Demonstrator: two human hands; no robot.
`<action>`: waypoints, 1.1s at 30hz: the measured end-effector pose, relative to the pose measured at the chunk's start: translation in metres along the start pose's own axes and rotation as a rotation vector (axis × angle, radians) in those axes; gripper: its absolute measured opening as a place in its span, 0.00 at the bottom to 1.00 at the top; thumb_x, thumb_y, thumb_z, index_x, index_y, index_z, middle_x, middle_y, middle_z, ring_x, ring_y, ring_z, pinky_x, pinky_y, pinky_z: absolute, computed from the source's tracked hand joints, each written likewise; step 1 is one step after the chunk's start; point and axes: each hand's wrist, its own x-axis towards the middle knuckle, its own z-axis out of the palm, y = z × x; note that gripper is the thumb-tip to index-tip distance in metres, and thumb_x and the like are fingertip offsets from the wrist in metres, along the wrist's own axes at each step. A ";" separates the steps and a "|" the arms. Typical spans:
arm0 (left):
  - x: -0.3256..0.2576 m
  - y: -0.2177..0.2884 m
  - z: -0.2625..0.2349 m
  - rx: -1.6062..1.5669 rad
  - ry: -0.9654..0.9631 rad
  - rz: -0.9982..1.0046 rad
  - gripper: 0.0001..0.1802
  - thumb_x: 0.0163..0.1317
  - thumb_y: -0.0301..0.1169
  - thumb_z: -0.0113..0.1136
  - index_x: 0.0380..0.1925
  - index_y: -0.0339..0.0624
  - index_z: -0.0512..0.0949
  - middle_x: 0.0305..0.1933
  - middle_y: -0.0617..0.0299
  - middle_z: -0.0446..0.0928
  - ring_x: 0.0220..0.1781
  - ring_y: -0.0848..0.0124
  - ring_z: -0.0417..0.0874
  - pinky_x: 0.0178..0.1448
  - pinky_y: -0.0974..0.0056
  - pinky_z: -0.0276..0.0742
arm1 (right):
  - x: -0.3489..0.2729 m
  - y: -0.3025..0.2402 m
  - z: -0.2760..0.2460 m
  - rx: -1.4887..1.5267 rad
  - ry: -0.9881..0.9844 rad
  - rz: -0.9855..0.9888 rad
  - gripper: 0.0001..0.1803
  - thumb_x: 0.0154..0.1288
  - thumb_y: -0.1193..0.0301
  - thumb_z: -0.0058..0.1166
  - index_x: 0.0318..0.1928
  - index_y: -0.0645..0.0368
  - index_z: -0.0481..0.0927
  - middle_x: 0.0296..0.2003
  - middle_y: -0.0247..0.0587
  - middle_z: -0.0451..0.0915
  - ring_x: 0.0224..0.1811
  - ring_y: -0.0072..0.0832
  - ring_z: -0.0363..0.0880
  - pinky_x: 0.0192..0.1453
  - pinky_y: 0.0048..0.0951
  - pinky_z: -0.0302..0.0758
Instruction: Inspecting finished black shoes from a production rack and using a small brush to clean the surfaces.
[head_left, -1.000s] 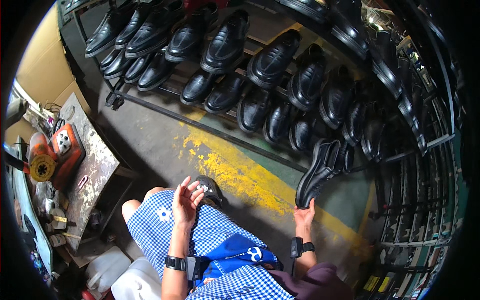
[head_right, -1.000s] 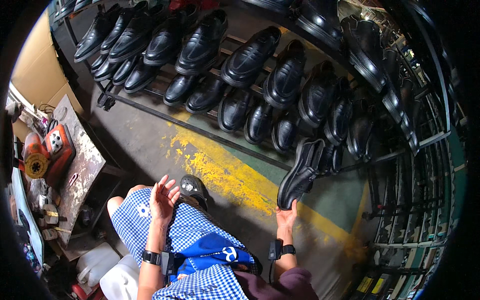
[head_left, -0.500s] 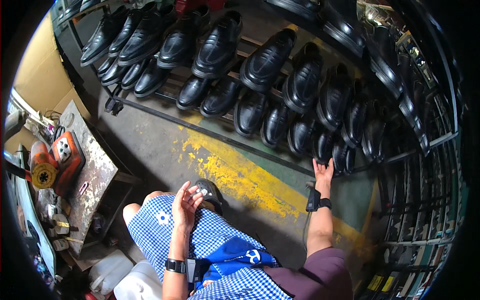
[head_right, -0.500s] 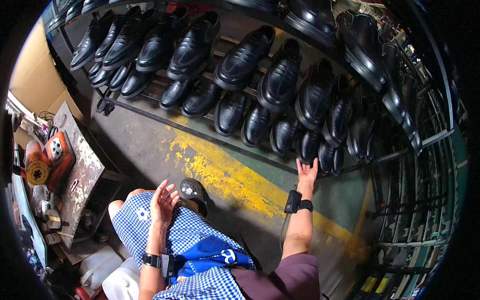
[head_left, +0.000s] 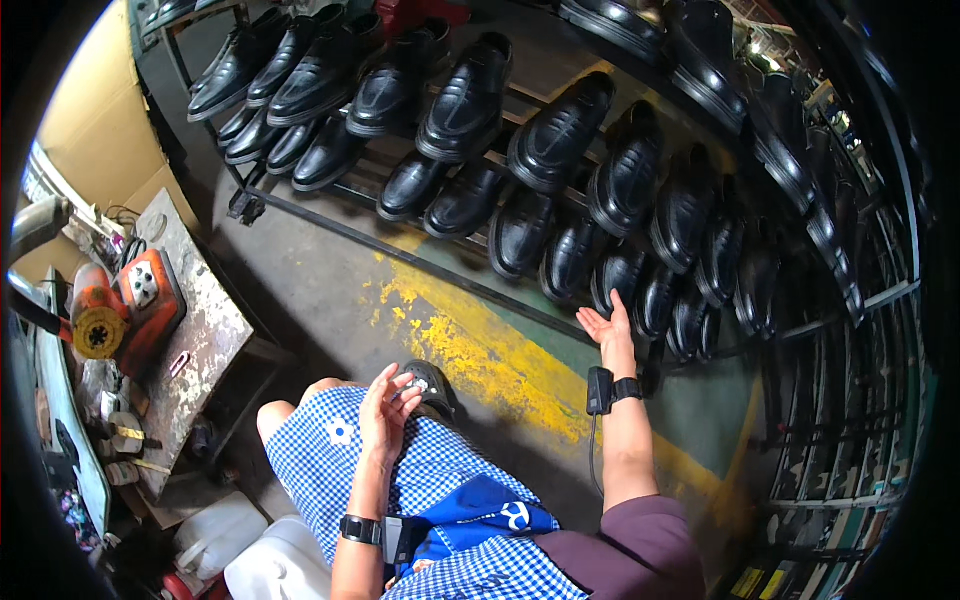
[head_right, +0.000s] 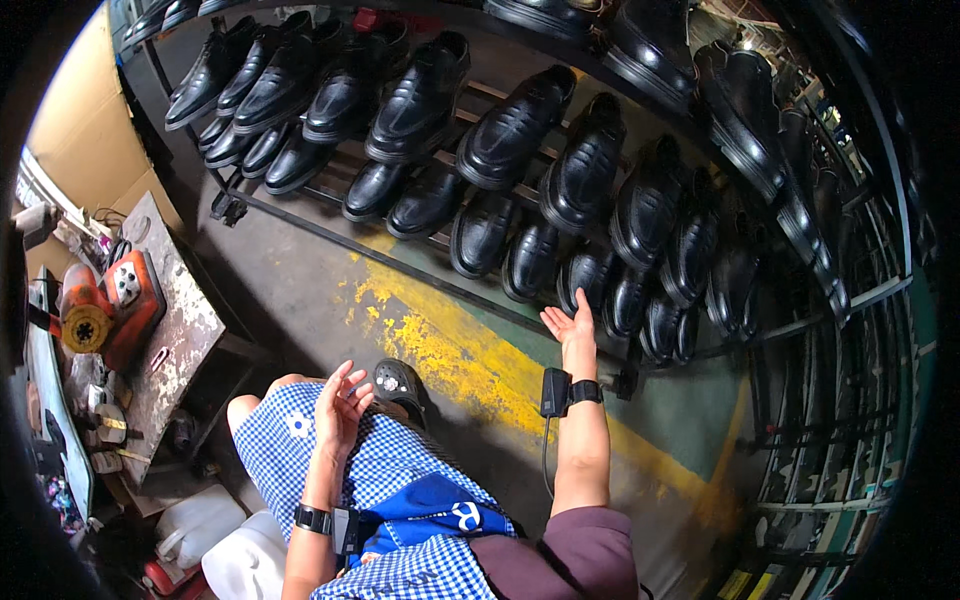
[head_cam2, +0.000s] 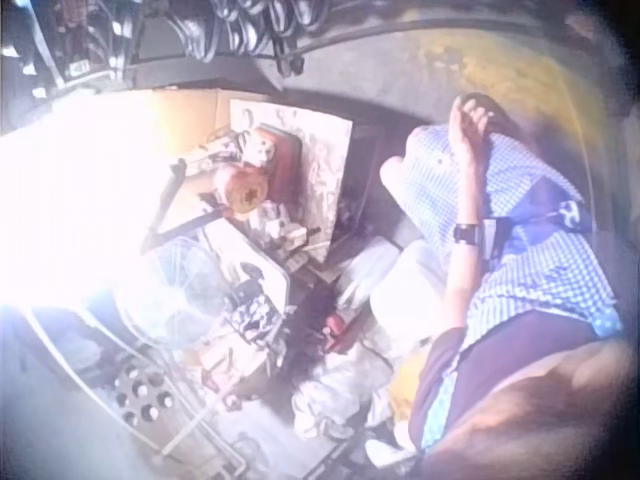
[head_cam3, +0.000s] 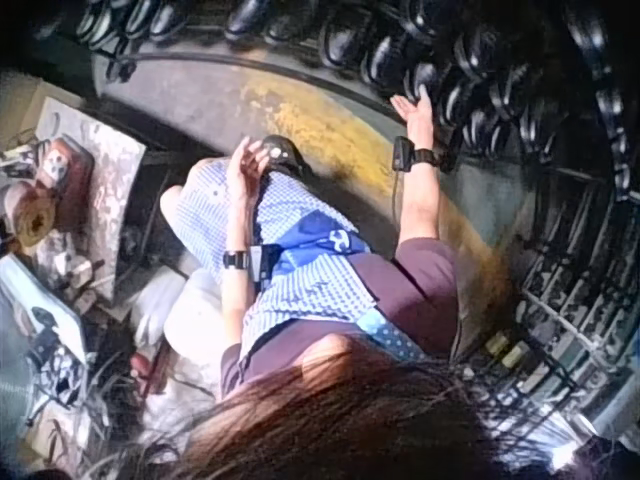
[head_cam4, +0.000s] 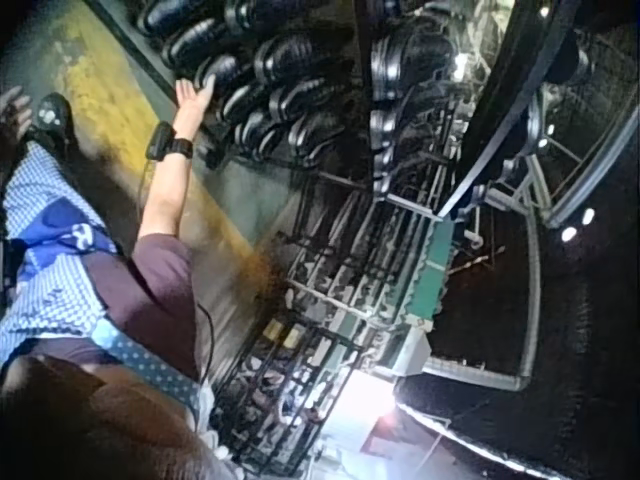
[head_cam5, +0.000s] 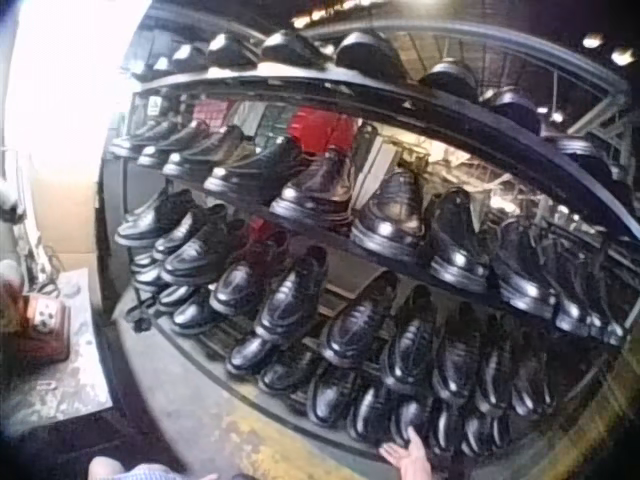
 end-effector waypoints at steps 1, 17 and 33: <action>0.001 -0.001 0.001 -0.013 -0.014 0.000 0.23 0.64 0.40 0.48 0.55 0.40 0.65 0.46 0.54 0.75 0.42 0.65 0.79 0.48 0.64 0.76 | 0.006 -0.002 -0.003 0.038 0.038 -0.054 0.52 0.45 0.53 0.66 0.60 0.70 0.51 0.58 0.62 0.59 0.58 0.50 0.64 0.56 0.52 0.70; 0.002 0.000 -0.005 0.048 -0.071 -0.014 0.25 0.66 0.42 0.42 0.59 0.41 0.61 0.52 0.52 0.71 0.46 0.65 0.77 0.50 0.62 0.75 | -0.132 0.125 -0.136 0.070 -0.363 -0.100 0.19 0.54 0.59 0.56 0.45 0.54 0.76 0.38 0.39 0.80 0.37 0.34 0.78 0.35 0.29 0.74; -0.008 0.016 -0.011 -0.566 0.129 0.023 0.25 0.55 0.50 0.53 0.43 0.42 0.74 0.47 0.58 0.76 0.50 0.61 0.75 0.58 0.52 0.68 | -0.183 0.108 0.010 -1.176 -0.803 -0.461 0.35 0.39 0.74 0.70 0.51 0.62 0.69 0.43 0.35 0.75 0.47 0.25 0.73 0.55 0.26 0.68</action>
